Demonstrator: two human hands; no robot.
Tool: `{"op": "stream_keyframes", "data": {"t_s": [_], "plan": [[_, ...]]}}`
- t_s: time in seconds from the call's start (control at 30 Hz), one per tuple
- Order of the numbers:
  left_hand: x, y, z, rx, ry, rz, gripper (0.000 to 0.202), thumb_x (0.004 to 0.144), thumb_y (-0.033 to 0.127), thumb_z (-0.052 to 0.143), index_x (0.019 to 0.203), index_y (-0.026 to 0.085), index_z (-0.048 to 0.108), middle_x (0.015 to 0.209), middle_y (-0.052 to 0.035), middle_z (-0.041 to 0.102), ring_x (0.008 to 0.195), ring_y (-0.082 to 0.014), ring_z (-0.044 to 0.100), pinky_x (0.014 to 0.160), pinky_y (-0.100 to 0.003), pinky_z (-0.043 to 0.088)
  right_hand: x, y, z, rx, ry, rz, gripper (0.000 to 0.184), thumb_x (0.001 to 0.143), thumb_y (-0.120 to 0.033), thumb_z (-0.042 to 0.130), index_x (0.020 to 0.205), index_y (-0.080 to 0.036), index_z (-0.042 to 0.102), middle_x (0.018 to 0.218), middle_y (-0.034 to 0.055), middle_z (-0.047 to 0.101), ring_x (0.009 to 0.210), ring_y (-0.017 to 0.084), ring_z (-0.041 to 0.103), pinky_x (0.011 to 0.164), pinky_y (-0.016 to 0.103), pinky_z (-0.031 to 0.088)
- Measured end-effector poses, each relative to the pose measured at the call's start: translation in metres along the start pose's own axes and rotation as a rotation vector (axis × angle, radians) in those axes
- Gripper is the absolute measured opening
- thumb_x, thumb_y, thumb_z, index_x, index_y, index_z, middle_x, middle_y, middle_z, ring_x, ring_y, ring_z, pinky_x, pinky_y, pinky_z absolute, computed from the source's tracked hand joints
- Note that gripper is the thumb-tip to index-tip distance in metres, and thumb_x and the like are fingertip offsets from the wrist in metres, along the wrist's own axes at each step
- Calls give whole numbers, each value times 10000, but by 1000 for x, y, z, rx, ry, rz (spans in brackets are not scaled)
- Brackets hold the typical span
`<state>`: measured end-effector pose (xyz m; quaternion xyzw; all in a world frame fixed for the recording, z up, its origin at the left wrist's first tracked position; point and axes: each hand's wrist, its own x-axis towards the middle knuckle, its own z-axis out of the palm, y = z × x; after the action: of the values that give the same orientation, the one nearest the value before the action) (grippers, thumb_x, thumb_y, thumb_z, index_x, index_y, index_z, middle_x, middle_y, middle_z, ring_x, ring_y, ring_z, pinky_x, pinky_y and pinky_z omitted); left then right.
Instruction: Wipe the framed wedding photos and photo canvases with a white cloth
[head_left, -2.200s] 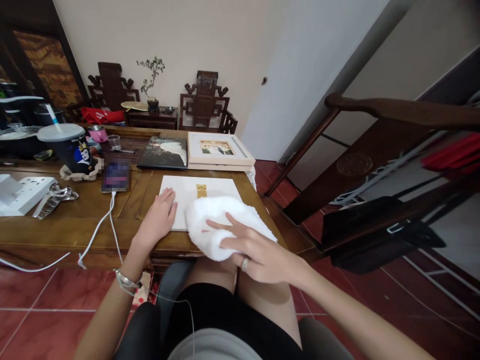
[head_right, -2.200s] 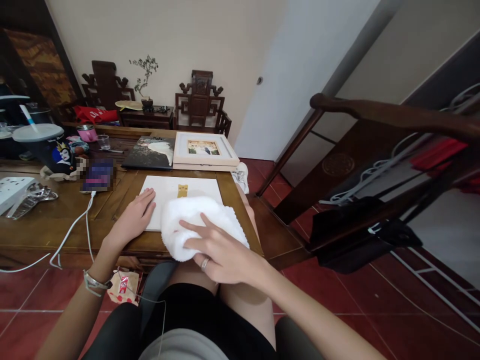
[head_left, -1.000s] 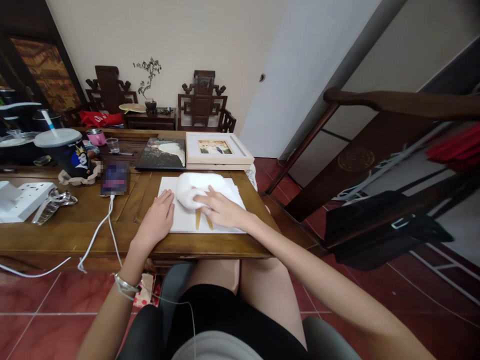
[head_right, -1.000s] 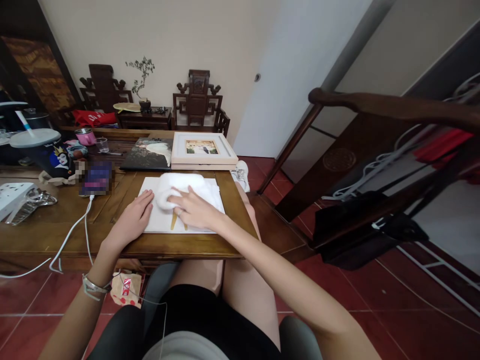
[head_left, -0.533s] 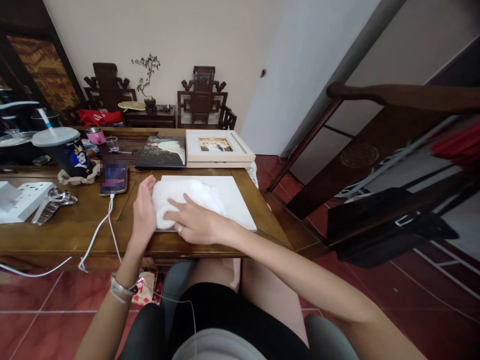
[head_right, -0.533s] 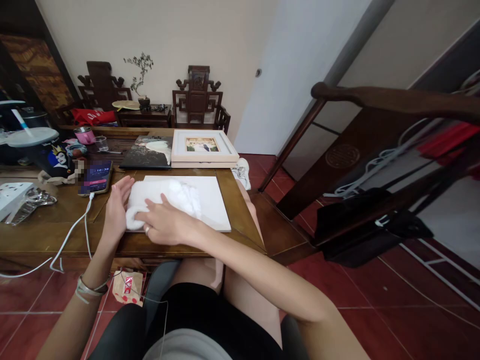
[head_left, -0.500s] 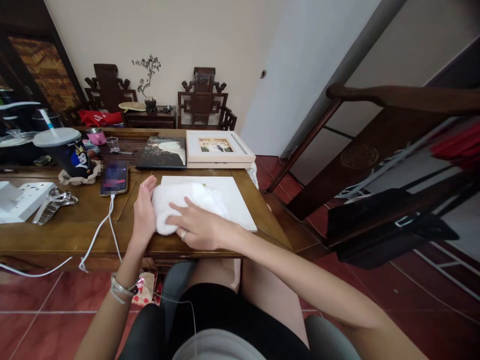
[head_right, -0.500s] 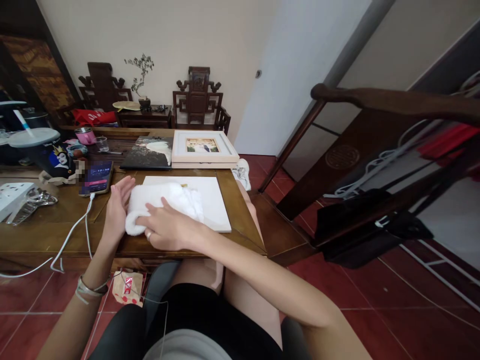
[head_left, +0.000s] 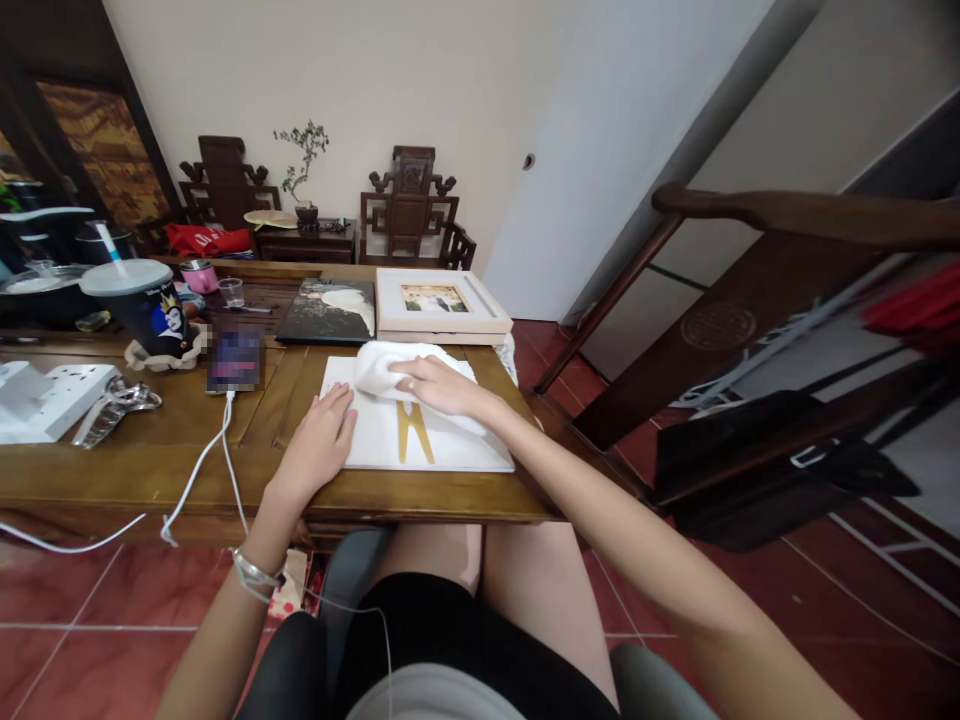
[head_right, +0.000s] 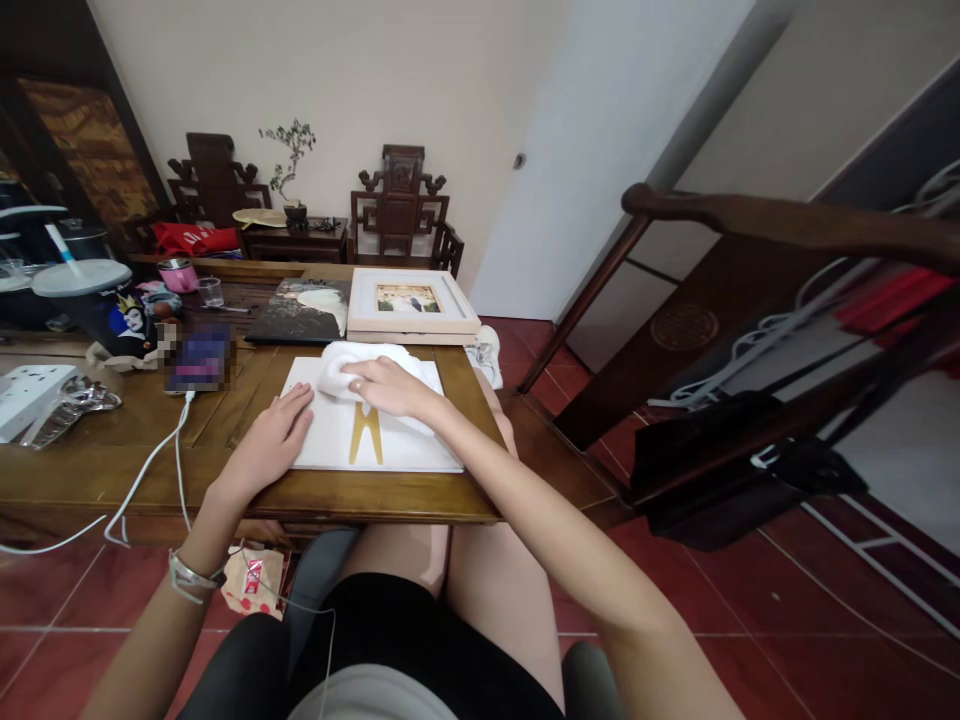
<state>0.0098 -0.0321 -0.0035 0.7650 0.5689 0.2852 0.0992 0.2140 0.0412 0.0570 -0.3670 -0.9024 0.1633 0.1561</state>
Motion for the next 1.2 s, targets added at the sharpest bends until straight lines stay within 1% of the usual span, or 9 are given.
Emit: {"op": "stream_keyframes", "data": {"t_s": [0.1, 0.23, 0.33, 0.43, 0.6, 0.77, 0.93, 1.1, 1.2], "plan": [[0, 0, 0, 24, -1, 5, 463, 974, 294, 320, 1321, 91, 549, 1463, -183, 494, 1423, -271, 383, 1188, -507, 257, 35, 0, 7, 44, 16, -25, 354, 893, -194, 395, 1112, -158, 670, 1243, 85, 680, 1143, 272, 590, 999, 359, 409], [1, -4, 0, 20, 7, 10, 465, 970, 309, 333, 1323, 106, 557, 1455, -171, 508, 1413, -274, 400, 1185, -507, 268, 70, -14, 17, 93, 20, -119, 354, 872, -173, 390, 1091, -134, 665, 1284, 69, 667, 1109, 246, 606, 990, 295, 416], [1, -6, 1, 7, 14, 12, 470, 964, 320, 344, 1318, 100, 563, 1455, -178, 505, 1406, -278, 411, 1185, -496, 272, 78, -18, 19, 113, 28, -145, 342, 881, -182, 359, 1002, -144, 676, 1243, 46, 689, 1049, 222, 620, 967, 274, 430], [1, -6, 2, -2, 13, 11, 463, 965, 313, 340, 1312, 104, 564, 1461, -176, 499, 1417, -270, 394, 1187, -490, 266, 73, -6, 13, 117, 38, -103, 338, 883, -206, 368, 977, -142, 687, 1253, 69, 681, 1087, 241, 609, 993, 309, 423], [0, -3, 1, -1, -6, -7, 462, 967, 293, 332, 1317, 82, 549, 1460, -186, 497, 1431, -267, 370, 1193, -486, 252, 36, 43, -5, 237, 121, 161, 351, 841, -238, 441, 1052, -125, 697, 1299, 112, 650, 1172, 284, 583, 1057, 389, 391], [0, -2, 1, -4, -2, -6, 443, 967, 282, 336, 1313, 104, 547, 1467, -176, 492, 1432, -263, 369, 1192, -494, 250, -17, 76, -12, 196, 220, 260, 370, 838, -253, 453, 1104, -146, 686, 1322, 119, 630, 1301, 322, 489, 1125, 466, 309], [0, -2, 2, 8, -5, -8, 455, 966, 274, 336, 1316, 67, 542, 1471, -195, 480, 1434, -270, 363, 1195, -485, 246, -74, 59, -5, 128, 126, 213, 281, 875, -310, 440, 898, -197, 696, 1057, 80, 713, 1245, 347, 541, 1144, 546, 282], [0, 0, 1, 39, -14, -18, 449, 967, 265, 340, 1321, 70, 538, 1483, -187, 468, 1436, -267, 360, 1194, -479, 252, -141, 22, -14, 249, 26, 372, 369, 809, -478, 563, 1021, -228, 734, 1220, 87, 663, 1346, 383, 445, 1145, 543, 298], [0, 2, 0, 57, -24, -21, 453, 970, 260, 341, 1330, 59, 529, 1486, -191, 462, 1438, -268, 355, 1198, -474, 243, -162, 12, -25, 388, -53, 411, 452, 704, -578, 672, 993, -242, 762, 1192, 84, 678, 1309, 409, 476, 1145, 520, 318]]}}
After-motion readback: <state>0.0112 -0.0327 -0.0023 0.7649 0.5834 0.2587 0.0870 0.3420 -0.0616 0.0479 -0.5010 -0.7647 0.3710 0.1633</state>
